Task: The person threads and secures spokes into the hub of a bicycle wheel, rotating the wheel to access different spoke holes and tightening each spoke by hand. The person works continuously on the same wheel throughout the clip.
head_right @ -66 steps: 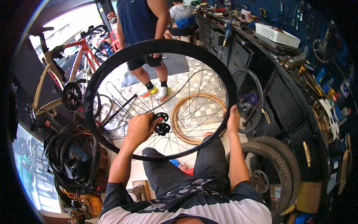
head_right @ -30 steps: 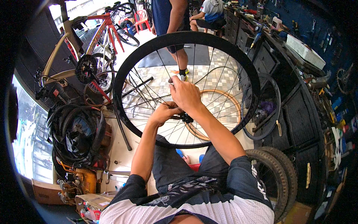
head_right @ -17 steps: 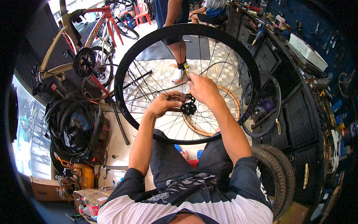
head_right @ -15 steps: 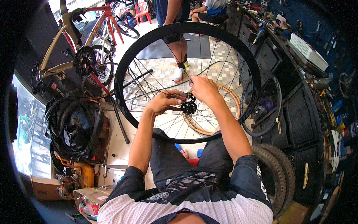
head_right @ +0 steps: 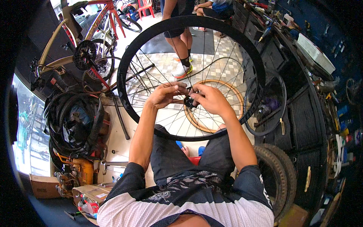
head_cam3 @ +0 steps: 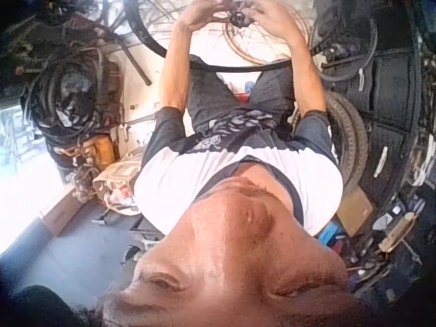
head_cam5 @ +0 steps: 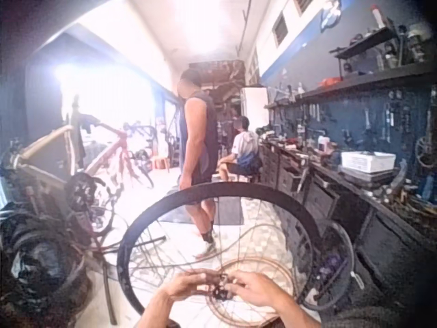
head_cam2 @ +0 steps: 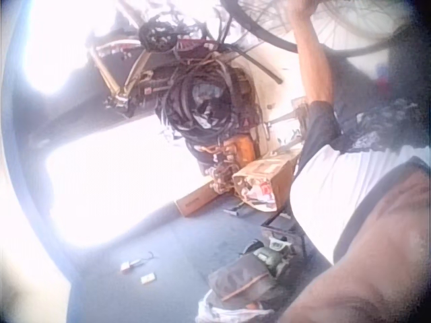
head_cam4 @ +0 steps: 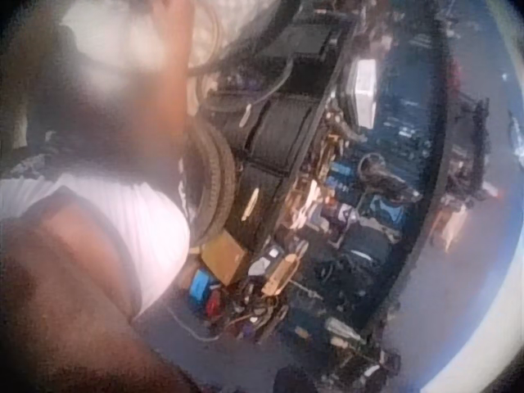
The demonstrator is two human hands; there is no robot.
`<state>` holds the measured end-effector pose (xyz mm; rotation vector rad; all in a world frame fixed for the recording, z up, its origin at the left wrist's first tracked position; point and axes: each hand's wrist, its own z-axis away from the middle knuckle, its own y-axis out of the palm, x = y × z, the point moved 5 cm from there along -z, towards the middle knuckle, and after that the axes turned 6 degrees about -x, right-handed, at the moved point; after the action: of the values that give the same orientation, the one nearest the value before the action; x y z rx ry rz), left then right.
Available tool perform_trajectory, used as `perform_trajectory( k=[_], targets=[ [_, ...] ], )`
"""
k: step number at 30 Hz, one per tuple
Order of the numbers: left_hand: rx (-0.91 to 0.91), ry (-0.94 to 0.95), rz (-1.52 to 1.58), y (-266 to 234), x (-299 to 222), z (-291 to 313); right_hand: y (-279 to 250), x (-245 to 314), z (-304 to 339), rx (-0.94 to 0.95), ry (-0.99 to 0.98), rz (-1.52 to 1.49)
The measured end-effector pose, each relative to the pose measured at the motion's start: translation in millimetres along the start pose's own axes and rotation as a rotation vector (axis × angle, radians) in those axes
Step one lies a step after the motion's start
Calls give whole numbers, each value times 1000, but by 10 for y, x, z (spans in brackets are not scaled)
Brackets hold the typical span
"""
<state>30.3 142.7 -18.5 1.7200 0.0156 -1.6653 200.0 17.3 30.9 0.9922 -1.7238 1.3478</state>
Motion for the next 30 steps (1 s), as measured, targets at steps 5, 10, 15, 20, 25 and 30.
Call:
perform_trajectory(
  k=[5,10,15,20,25,30],
  targets=[
    [-145,22,-143,3,65,-10,48,-22,-141,-66,-34,283],
    [-204,22,-226,98,48,-11,-70,129,-134,-118,67,380],
    [-184,16,-161,117,48,-41,37,76,-182,-81,29,325],
    [-238,77,-190,118,55,-15,105,179,-236,14,-27,341],
    [-234,105,-239,150,36,8,74,318,-311,119,-116,483],
    [-237,116,-190,204,58,22,-126,344,-610,28,-153,156]
  ],
)
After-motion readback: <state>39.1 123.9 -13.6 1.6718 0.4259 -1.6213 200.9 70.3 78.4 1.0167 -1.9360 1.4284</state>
